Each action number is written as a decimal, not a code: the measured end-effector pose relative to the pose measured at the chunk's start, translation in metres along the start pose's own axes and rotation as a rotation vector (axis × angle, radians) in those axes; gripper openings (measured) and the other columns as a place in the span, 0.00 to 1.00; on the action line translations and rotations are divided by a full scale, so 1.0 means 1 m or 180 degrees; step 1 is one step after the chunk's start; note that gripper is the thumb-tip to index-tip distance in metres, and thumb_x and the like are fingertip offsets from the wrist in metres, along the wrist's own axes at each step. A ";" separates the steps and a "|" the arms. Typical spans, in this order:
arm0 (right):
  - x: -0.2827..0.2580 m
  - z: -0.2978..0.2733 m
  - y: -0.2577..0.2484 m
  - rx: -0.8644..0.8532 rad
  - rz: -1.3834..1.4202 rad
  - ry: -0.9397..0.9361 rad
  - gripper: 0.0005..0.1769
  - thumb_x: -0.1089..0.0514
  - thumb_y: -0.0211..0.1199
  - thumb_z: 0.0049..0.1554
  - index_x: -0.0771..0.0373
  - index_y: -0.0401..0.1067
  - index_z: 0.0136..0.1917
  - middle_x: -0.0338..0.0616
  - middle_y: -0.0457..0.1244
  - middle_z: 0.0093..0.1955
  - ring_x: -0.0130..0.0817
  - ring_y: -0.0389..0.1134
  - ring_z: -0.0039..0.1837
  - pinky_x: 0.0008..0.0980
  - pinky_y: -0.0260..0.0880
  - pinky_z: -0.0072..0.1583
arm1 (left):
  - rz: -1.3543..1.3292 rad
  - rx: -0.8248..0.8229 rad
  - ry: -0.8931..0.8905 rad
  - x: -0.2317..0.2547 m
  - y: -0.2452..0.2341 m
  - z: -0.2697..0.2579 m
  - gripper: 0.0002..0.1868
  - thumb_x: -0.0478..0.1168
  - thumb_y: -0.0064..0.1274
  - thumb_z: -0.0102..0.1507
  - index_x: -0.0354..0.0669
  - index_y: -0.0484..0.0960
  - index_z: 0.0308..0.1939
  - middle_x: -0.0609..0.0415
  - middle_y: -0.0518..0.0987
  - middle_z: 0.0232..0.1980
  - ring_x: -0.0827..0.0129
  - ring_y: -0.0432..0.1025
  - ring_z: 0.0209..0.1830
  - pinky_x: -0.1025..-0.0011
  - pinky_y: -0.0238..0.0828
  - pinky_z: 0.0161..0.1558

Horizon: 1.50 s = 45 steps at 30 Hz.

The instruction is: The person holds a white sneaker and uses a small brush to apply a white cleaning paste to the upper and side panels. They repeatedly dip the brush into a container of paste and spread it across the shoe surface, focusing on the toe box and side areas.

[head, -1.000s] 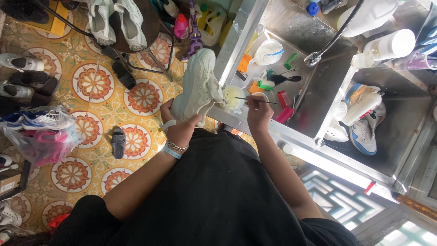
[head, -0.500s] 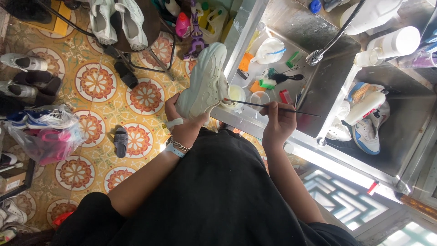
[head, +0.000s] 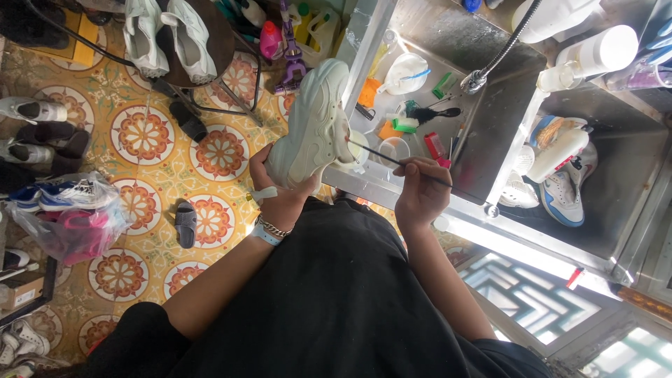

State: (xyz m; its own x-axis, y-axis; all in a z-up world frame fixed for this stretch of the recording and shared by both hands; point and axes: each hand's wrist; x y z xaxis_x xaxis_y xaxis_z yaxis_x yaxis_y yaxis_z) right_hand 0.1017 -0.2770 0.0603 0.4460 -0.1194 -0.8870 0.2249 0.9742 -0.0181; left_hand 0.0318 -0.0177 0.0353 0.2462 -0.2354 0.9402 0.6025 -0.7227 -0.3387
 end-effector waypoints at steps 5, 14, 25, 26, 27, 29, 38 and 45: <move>0.000 0.004 0.001 -0.0045 0.0034 -0.0057 0.04 0.73 0.69 0.77 0.72 0.75 0.57 0.63 0.77 0.50 0.44 0.83 0.46 0.39 0.88 0.50 | -0.0068 -0.0027 -0.0011 -0.009 0.000 0.002 0.59 0.48 0.89 0.47 0.46 0.79 0.81 0.36 0.83 0.74 0.30 0.80 0.76 0.30 0.72 0.73; 0.014 0.021 -0.011 0.0576 0.0020 0.0533 0.07 0.60 0.69 0.82 0.66 0.77 0.61 0.53 0.77 0.50 0.36 0.82 0.47 0.33 0.87 0.51 | -0.0281 -0.0290 -0.0341 -0.040 -0.008 0.005 0.57 0.50 0.90 0.51 0.45 0.79 0.82 0.36 0.82 0.74 0.32 0.78 0.78 0.34 0.67 0.78; 0.272 -0.016 -0.102 -0.1102 -0.2383 0.0088 0.04 0.69 0.76 0.73 0.69 0.87 0.61 0.62 0.75 0.57 0.69 0.81 0.60 0.60 0.85 0.63 | -0.1630 -0.0509 -0.0945 -0.002 -0.011 0.000 0.42 0.41 0.78 0.64 0.40 0.75 0.81 0.40 0.80 0.72 0.54 0.75 0.76 0.44 0.68 0.84; 0.286 -0.021 -0.105 -0.1293 -0.2440 0.0417 0.06 0.69 0.75 0.72 0.71 0.88 0.62 0.63 0.75 0.58 0.70 0.82 0.60 0.61 0.87 0.63 | -0.1795 -0.0526 -0.1025 0.007 -0.012 0.003 0.42 0.38 0.76 0.63 0.40 0.75 0.80 0.43 0.80 0.72 0.57 0.75 0.77 0.47 0.70 0.83; 0.303 -0.023 -0.105 -0.1482 -0.2477 0.0737 0.08 0.69 0.75 0.72 0.73 0.88 0.64 0.65 0.75 0.59 0.71 0.82 0.60 0.61 0.88 0.64 | -0.1959 -0.0530 -0.1092 0.016 -0.012 0.008 0.41 0.35 0.74 0.63 0.40 0.75 0.79 0.46 0.79 0.73 0.60 0.75 0.78 0.51 0.72 0.82; 0.308 -0.014 -0.099 -0.1605 -0.2442 0.0674 0.09 0.68 0.74 0.73 0.74 0.88 0.64 0.66 0.74 0.59 0.73 0.82 0.61 0.61 0.88 0.64 | -0.2009 -0.0587 -0.1144 0.026 -0.014 0.008 0.42 0.34 0.74 0.61 0.40 0.76 0.78 0.47 0.81 0.73 0.60 0.76 0.78 0.51 0.73 0.81; 0.428 -0.006 -0.130 -0.2698 -0.3785 0.1399 0.24 0.76 0.55 0.67 0.63 0.77 0.71 0.55 0.63 0.72 0.68 0.74 0.58 0.70 0.81 0.55 | -0.2396 -0.1238 -0.1265 0.044 -0.016 0.018 0.50 0.41 0.70 0.63 0.40 0.68 0.89 0.39 0.78 0.84 0.49 0.75 0.83 0.52 0.81 0.77; 0.329 0.036 -0.048 -0.1802 -0.2084 0.2172 0.13 0.46 0.75 0.73 0.52 0.94 0.62 0.38 0.84 0.56 0.30 0.84 0.50 0.37 0.85 0.55 | -0.2154 -0.1091 -0.1213 0.052 -0.023 0.024 0.50 0.44 0.69 0.62 0.40 0.69 0.88 0.41 0.79 0.82 0.48 0.76 0.83 0.50 0.81 0.80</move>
State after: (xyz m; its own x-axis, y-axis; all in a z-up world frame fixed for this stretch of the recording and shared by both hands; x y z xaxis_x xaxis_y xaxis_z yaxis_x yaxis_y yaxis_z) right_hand 0.2689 -0.3698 -0.2144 -0.2260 -0.6837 -0.6939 -0.2642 0.7286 -0.6319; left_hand 0.0490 0.0026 0.0908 0.1915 0.5093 0.8390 0.4639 -0.8003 0.3799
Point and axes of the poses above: each hand's wrist, its own z-axis towards the middle knuckle, its own y-axis out of the palm, x = y × z
